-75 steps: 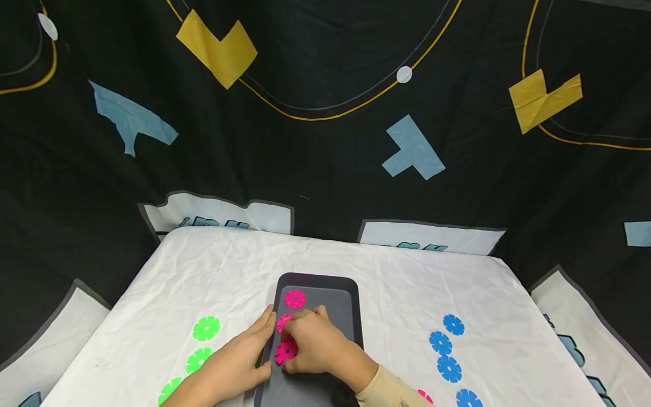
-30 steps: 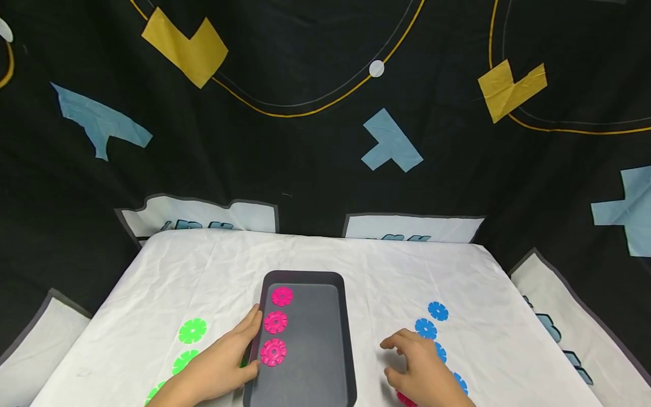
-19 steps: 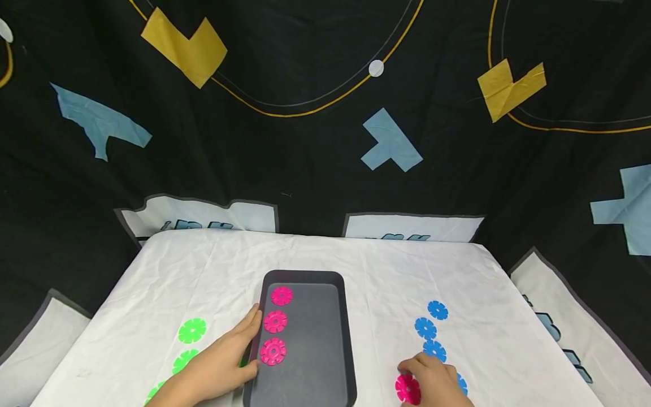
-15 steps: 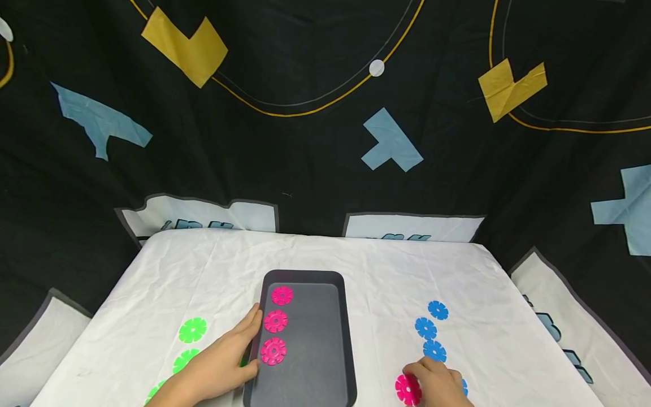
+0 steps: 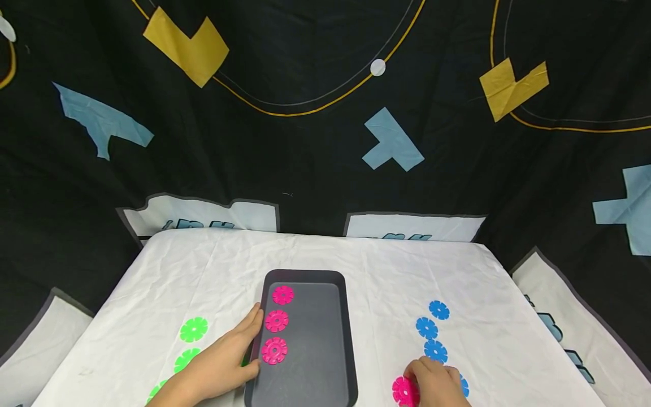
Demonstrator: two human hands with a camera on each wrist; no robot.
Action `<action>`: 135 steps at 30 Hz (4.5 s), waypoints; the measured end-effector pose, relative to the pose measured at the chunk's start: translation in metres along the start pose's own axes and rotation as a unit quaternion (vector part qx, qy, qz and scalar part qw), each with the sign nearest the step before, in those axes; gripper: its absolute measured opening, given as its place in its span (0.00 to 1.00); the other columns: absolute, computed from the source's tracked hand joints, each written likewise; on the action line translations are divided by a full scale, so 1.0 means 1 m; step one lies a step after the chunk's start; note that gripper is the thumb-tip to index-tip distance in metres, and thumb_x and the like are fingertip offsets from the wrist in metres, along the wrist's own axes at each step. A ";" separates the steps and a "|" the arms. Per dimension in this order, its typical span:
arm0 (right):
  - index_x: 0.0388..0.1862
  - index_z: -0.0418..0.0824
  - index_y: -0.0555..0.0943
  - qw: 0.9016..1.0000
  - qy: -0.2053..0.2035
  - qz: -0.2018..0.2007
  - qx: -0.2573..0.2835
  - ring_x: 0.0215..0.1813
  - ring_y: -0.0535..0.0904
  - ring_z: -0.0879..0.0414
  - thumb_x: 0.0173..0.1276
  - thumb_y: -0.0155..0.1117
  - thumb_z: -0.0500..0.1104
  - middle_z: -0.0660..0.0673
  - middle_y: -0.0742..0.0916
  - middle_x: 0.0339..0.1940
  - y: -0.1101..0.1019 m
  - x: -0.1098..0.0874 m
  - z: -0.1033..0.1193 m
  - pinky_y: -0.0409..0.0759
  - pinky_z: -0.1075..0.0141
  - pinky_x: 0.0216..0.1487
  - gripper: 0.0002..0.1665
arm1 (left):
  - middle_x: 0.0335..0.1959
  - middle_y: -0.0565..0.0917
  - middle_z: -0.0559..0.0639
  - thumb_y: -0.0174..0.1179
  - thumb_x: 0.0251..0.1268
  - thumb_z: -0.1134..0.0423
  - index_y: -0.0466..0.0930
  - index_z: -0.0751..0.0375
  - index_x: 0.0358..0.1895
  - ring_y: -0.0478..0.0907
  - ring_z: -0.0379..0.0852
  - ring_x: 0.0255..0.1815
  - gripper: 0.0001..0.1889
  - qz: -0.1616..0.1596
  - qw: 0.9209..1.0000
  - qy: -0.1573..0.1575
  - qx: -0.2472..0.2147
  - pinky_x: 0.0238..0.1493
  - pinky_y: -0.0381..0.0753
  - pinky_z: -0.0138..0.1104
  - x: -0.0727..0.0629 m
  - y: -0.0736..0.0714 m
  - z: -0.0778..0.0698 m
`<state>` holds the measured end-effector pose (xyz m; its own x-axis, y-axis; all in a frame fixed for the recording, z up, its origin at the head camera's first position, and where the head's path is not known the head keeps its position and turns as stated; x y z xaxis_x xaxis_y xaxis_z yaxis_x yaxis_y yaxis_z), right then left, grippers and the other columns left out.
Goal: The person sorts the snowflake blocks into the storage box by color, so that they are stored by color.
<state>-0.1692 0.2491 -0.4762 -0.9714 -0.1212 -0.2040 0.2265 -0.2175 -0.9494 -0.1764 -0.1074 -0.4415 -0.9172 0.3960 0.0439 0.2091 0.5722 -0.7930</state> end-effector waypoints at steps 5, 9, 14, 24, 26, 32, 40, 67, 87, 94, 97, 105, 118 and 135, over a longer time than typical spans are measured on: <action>0.37 0.47 0.78 1.000 0.022 -0.005 0.005 0.38 0.71 0.55 0.22 0.82 0.65 0.55 0.76 0.31 -0.008 0.004 0.015 0.72 0.46 0.45 0.42 | 0.76 0.46 0.69 0.60 0.51 0.64 0.52 0.79 0.72 0.55 0.56 0.72 0.44 0.000 1.000 0.001 -0.002 0.66 0.63 0.49 0.000 0.000 -0.001; 0.38 0.48 0.79 1.000 0.022 -0.014 0.016 0.44 0.70 0.49 0.24 0.82 0.62 0.55 0.77 0.33 -0.019 0.008 0.028 0.76 0.48 0.42 0.39 | 0.76 0.46 0.69 0.61 0.51 0.64 0.52 0.79 0.72 0.55 0.57 0.72 0.45 -0.001 1.000 0.000 -0.004 0.66 0.63 0.49 0.000 -0.001 -0.001; 0.37 0.53 0.78 0.998 -0.035 -0.047 0.021 0.46 0.70 0.54 0.31 0.80 0.54 0.59 0.76 0.35 -0.035 0.009 0.048 0.70 0.51 0.49 0.30 | 0.76 0.46 0.70 0.60 0.51 0.64 0.52 0.79 0.72 0.55 0.57 0.72 0.45 0.000 1.000 0.000 -0.005 0.66 0.63 0.49 0.000 0.000 -0.001; 0.36 0.56 0.77 0.980 -0.150 -0.127 -0.015 0.39 0.68 0.67 0.34 0.78 0.49 0.66 0.74 0.32 -0.058 0.012 0.090 0.65 0.56 0.50 0.26 | 0.76 0.46 0.70 0.61 0.50 0.64 0.53 0.79 0.72 0.55 0.57 0.72 0.45 -0.003 1.000 0.002 -0.003 0.66 0.64 0.49 -0.001 -0.001 0.000; 0.36 0.56 0.77 0.977 -0.165 -0.131 -0.020 0.39 0.68 0.68 0.32 0.79 0.50 0.66 0.74 0.32 -0.060 0.013 0.098 0.66 0.56 0.49 0.28 | 0.76 0.46 0.70 0.61 0.50 0.64 0.53 0.79 0.72 0.55 0.57 0.72 0.45 -0.002 1.000 0.002 -0.003 0.66 0.63 0.49 0.000 -0.002 0.000; 0.36 0.56 0.77 0.971 -0.203 -0.127 -0.015 0.38 0.69 0.68 0.33 0.80 0.52 0.68 0.74 0.33 -0.061 0.017 0.117 0.66 0.54 0.52 0.28 | 0.76 0.46 0.70 0.60 0.50 0.64 0.52 0.79 0.72 0.55 0.56 0.73 0.45 0.004 1.000 -0.002 -0.004 0.66 0.64 0.49 0.000 -0.001 0.001; 0.37 0.53 0.77 0.954 -0.272 -0.123 -0.012 0.38 0.69 0.68 0.37 0.77 0.50 0.65 0.74 0.33 -0.059 0.019 0.146 0.62 0.55 0.51 0.25 | 0.77 0.46 0.69 0.60 0.50 0.64 0.52 0.78 0.72 0.57 0.55 0.72 0.45 0.003 1.000 -0.004 0.000 0.65 0.66 0.49 -0.001 0.000 0.000; 0.35 0.51 0.79 0.880 -0.457 -0.075 -0.106 0.38 0.70 0.67 0.38 0.74 0.56 0.63 0.76 0.31 -0.019 0.012 0.246 0.68 0.54 0.50 0.24 | 0.77 0.46 0.68 0.62 0.48 0.64 0.53 0.78 0.72 0.60 0.56 0.71 0.45 0.004 1.000 -0.007 -0.002 0.63 0.69 0.47 -0.002 -0.003 0.000; 0.46 0.50 0.85 0.849 -0.474 0.047 -0.228 0.56 0.78 0.59 0.49 0.72 0.69 0.54 0.85 0.51 0.023 0.018 0.277 0.69 0.55 0.58 0.33 | 0.77 0.46 0.67 0.61 0.50 0.65 0.53 0.77 0.72 0.63 0.54 0.69 0.44 0.014 1.000 -0.008 0.005 0.61 0.72 0.46 -0.003 -0.003 -0.002; 0.49 0.49 0.84 0.836 -0.489 0.038 -0.244 0.54 0.77 0.62 0.50 0.72 0.67 0.57 0.84 0.49 0.027 0.016 0.282 0.68 0.59 0.55 0.33 | 0.77 0.45 0.67 0.61 0.53 0.63 0.53 0.77 0.72 0.61 0.56 0.71 0.44 0.020 1.000 -0.010 0.001 0.63 0.69 0.48 -0.003 -0.002 -0.001; 0.49 0.50 0.84 0.831 -0.496 0.029 -0.252 0.51 0.76 0.64 0.50 0.71 0.68 0.59 0.84 0.46 0.027 0.015 0.283 0.67 0.61 0.52 0.32 | 0.77 0.45 0.68 0.61 0.53 0.63 0.53 0.78 0.72 0.60 0.57 0.71 0.43 0.019 1.000 -0.010 0.002 0.63 0.68 0.48 -0.003 -0.002 0.000; 0.49 0.49 0.84 0.835 -0.493 0.017 -0.243 0.51 0.77 0.63 0.52 0.71 0.67 0.58 0.83 0.50 0.018 0.010 0.271 0.67 0.63 0.50 0.32 | 0.77 0.45 0.68 0.62 0.50 0.64 0.53 0.77 0.73 0.60 0.58 0.71 0.45 0.019 1.000 -0.019 -0.007 0.62 0.70 0.48 -0.003 0.000 0.001; 0.48 0.47 0.83 0.892 -0.448 -0.011 -0.050 0.45 0.74 0.67 0.54 0.72 0.49 0.58 0.82 0.42 -0.034 0.008 0.227 0.70 0.61 0.50 0.22 | 0.77 0.45 0.67 0.62 0.49 0.64 0.53 0.77 0.73 0.57 0.56 0.72 0.46 0.006 1.000 -0.019 -0.014 0.65 0.66 0.49 -0.003 -0.003 0.003; 0.50 0.49 0.81 0.948 -0.285 -0.129 0.061 0.41 0.78 0.61 0.49 0.75 0.40 0.62 0.82 0.48 -0.070 0.031 0.112 0.74 0.56 0.45 0.26 | 0.77 0.45 0.68 0.62 0.49 0.65 0.53 0.78 0.72 0.58 0.56 0.71 0.45 0.003 1.000 -0.009 -0.009 0.64 0.68 0.48 -0.003 -0.002 -0.001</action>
<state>-0.2074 0.1518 -0.3896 -0.8079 -0.5444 0.2257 0.0273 -0.4171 -0.9084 -0.1743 -0.1091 -0.4392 -0.9219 0.3864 0.0269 0.2211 0.5819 -0.7826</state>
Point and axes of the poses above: each hand's wrist, its own x-axis towards the middle knuckle, its own y-axis out of the palm, z = x × y, the point moved 8 cm from there along x, towards the middle knuckle
